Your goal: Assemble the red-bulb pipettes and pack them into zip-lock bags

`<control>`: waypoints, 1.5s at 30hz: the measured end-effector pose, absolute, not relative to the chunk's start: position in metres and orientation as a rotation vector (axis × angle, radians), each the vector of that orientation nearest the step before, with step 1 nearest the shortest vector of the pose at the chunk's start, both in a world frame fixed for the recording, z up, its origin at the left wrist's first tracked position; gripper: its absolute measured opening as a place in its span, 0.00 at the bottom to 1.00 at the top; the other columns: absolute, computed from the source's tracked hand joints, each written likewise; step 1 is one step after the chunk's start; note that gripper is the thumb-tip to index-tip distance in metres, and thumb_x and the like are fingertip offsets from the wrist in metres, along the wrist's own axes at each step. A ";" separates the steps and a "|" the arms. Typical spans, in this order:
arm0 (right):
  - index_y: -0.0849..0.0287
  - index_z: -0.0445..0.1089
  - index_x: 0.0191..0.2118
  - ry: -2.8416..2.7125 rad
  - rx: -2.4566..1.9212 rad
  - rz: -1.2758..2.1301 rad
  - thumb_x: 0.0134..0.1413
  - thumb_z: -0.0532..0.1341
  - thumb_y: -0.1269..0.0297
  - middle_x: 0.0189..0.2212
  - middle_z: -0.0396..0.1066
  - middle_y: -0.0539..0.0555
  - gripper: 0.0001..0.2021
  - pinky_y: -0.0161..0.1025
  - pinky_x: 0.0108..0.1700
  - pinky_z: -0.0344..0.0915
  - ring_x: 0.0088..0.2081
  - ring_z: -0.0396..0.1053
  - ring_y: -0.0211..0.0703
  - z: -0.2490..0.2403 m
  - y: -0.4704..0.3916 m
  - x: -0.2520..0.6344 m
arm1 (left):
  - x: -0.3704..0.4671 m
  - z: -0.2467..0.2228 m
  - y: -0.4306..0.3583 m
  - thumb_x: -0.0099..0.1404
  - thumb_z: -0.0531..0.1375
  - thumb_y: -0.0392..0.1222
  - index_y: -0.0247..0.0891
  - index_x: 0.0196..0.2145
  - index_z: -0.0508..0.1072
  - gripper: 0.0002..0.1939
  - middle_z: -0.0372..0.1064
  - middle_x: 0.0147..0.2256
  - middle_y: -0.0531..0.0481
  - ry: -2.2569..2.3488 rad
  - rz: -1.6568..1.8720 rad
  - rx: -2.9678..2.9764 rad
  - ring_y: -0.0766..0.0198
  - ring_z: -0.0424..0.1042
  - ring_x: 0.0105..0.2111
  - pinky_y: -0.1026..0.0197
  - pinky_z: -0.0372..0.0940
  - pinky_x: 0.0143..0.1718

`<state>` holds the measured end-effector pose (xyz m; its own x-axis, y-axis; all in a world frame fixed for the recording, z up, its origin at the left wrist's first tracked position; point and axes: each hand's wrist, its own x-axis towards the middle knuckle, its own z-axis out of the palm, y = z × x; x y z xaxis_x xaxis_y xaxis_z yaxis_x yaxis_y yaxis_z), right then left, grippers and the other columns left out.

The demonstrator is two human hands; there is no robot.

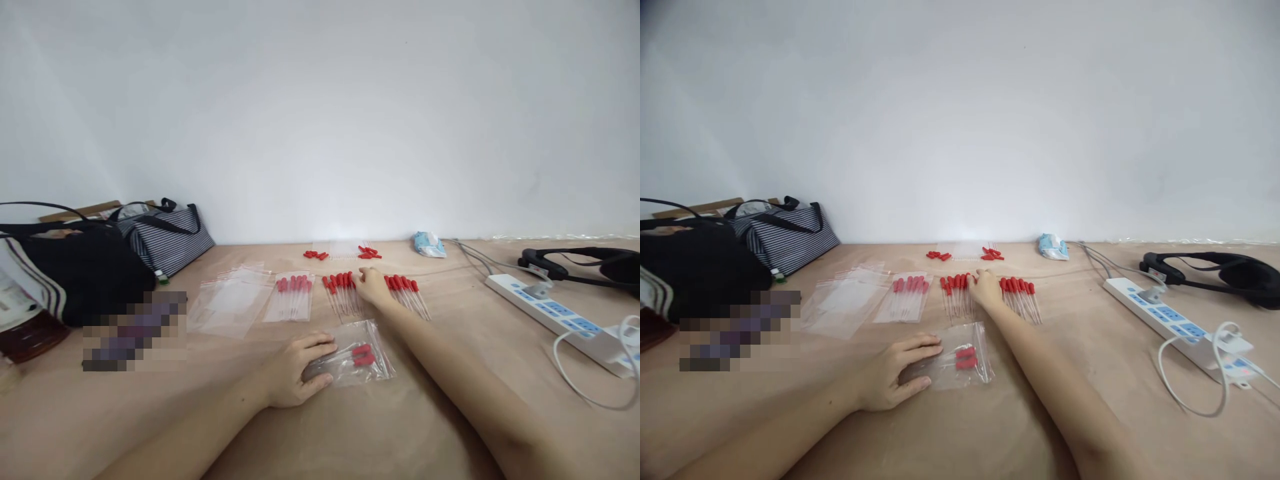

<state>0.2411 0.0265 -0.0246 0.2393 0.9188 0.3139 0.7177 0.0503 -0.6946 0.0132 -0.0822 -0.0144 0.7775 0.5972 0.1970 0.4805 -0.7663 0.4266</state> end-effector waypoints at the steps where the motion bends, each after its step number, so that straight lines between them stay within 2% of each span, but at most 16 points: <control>1: 0.65 0.70 0.32 -1.506 -1.718 0.324 0.47 0.55 0.67 0.34 0.69 0.63 0.09 0.40 0.42 0.58 0.40 0.65 0.49 -0.026 0.033 0.238 | 0.013 -0.015 -0.082 0.58 0.55 0.43 0.40 0.51 0.64 0.22 0.60 0.52 0.44 0.815 0.465 2.623 0.54 0.60 0.52 0.51 0.57 0.52; 4: 0.64 0.68 0.23 -1.442 -1.709 0.363 0.44 0.55 0.71 0.31 0.69 0.64 0.07 0.40 0.42 0.58 0.40 0.65 0.50 -0.029 0.044 0.234 | 0.013 -0.014 -0.082 0.57 0.56 0.44 0.39 0.50 0.65 0.22 0.61 0.51 0.43 0.777 0.491 2.643 0.54 0.60 0.51 0.51 0.58 0.51; 7: 0.62 0.66 0.21 -1.379 -1.653 0.414 0.43 0.55 0.70 0.28 0.69 0.60 0.05 0.40 0.40 0.59 0.38 0.66 0.48 -0.028 0.045 0.239 | 0.013 -0.013 -0.082 0.57 0.56 0.43 0.39 0.50 0.65 0.22 0.61 0.51 0.44 0.791 0.484 2.626 0.54 0.60 0.51 0.51 0.58 0.51; 10: 0.60 0.64 0.25 -1.304 -1.563 0.501 0.45 0.54 0.65 0.25 0.69 0.56 0.06 0.38 0.34 0.62 0.31 0.67 0.43 -0.021 0.036 0.251 | 0.014 -0.012 -0.083 0.57 0.56 0.43 0.39 0.50 0.65 0.22 0.61 0.52 0.43 0.814 0.460 2.617 0.54 0.60 0.52 0.50 0.58 0.51; 14: 0.59 0.60 0.35 -1.176 -1.421 0.617 0.50 0.49 0.57 0.24 0.68 0.50 0.11 0.34 0.24 0.61 0.21 0.64 0.36 -0.015 0.005 0.278 | 0.015 -0.010 -0.084 0.57 0.56 0.43 0.38 0.50 0.65 0.22 0.61 0.51 0.43 0.814 0.457 2.622 0.54 0.60 0.52 0.51 0.58 0.52; 17: 0.56 0.58 0.38 -0.956 -1.205 0.709 0.46 0.55 0.53 0.21 0.64 0.45 0.15 0.32 0.23 0.60 0.19 0.62 0.33 -0.021 -0.026 0.299 | 0.014 -0.009 -0.083 0.57 0.56 0.43 0.38 0.50 0.65 0.22 0.61 0.51 0.43 0.816 0.456 2.625 0.53 0.60 0.52 0.50 0.58 0.52; 22: 0.56 0.60 0.34 -0.839 -1.113 0.846 0.40 0.60 0.48 0.23 0.64 0.46 0.19 0.33 0.23 0.59 0.19 0.61 0.32 -0.037 -0.061 0.308 | 0.014 -0.010 -0.082 0.59 0.54 0.44 0.38 0.51 0.64 0.22 0.59 0.52 0.43 0.819 0.406 2.622 0.53 0.59 0.52 0.49 0.57 0.52; 28: 0.53 0.59 0.34 -0.869 -1.100 0.914 0.42 0.59 0.49 0.23 0.64 0.47 0.16 0.39 0.28 0.62 0.22 0.64 0.38 -0.044 -0.075 0.284 | 0.013 -0.012 -0.082 0.59 0.55 0.44 0.41 0.52 0.63 0.22 0.59 0.53 0.45 0.813 0.434 2.598 0.54 0.59 0.52 0.50 0.57 0.52; 31: 0.53 0.59 0.33 -0.937 -1.091 0.950 0.44 0.58 0.49 0.25 0.65 0.50 0.15 0.42 0.30 0.63 0.25 0.66 0.42 -0.043 -0.079 0.277 | 0.012 -0.014 -0.082 0.59 0.55 0.44 0.43 0.54 0.59 0.25 0.59 0.53 0.45 0.842 0.455 2.589 0.53 0.59 0.52 0.49 0.57 0.52; 39: 0.54 0.59 0.34 -0.869 -1.116 0.739 0.39 0.59 0.45 0.23 0.63 0.46 0.21 0.34 0.24 0.59 0.20 0.61 0.34 -0.039 -0.069 0.311 | 0.012 -0.013 -0.082 0.59 0.55 0.45 0.41 0.54 0.58 0.25 0.59 0.53 0.44 0.857 0.422 2.608 0.54 0.58 0.53 0.49 0.56 0.52; 45: 0.54 0.58 0.34 -0.850 -1.106 0.850 0.40 0.60 0.46 0.23 0.64 0.46 0.19 0.37 0.27 0.62 0.22 0.64 0.37 -0.045 -0.073 0.294 | 0.013 -0.011 -0.083 0.59 0.55 0.45 0.41 0.54 0.58 0.25 0.59 0.53 0.45 0.850 0.416 2.608 0.55 0.58 0.52 0.51 0.57 0.52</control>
